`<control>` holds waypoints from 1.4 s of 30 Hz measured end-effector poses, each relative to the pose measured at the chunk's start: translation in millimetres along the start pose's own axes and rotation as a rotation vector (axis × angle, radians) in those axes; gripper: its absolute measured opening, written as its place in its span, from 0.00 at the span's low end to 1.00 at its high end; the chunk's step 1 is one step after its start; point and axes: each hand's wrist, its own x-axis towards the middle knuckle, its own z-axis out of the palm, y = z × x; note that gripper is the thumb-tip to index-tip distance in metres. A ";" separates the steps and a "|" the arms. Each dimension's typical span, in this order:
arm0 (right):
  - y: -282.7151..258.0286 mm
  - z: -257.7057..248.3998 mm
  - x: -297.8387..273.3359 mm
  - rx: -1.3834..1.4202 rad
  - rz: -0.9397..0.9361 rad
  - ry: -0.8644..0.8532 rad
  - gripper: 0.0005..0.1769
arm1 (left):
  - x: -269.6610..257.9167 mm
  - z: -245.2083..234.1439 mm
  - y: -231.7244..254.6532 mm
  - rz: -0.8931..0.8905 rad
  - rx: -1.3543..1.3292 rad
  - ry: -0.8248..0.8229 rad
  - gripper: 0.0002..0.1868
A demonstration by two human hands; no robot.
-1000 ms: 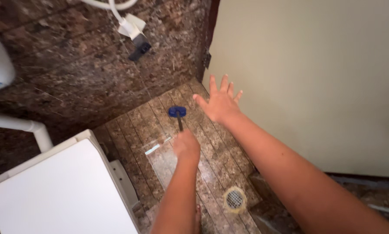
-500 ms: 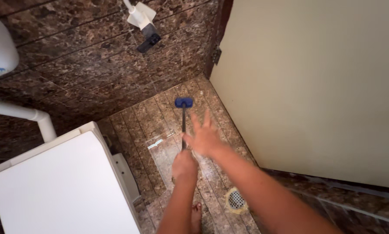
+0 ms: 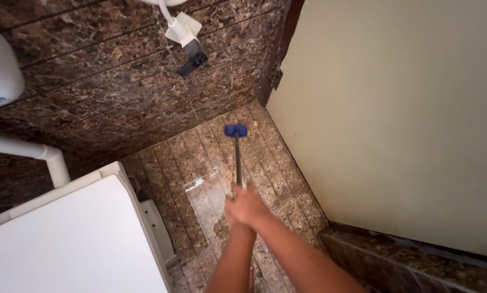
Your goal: The person pours liquid from a mug onto the floor and scrubs the surface with a small handheld brush.
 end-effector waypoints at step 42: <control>58.8 -28.9 45.5 -0.125 -0.245 0.097 0.16 | 13.9 54.7 17.0 -0.118 -0.263 -0.150 0.23</control>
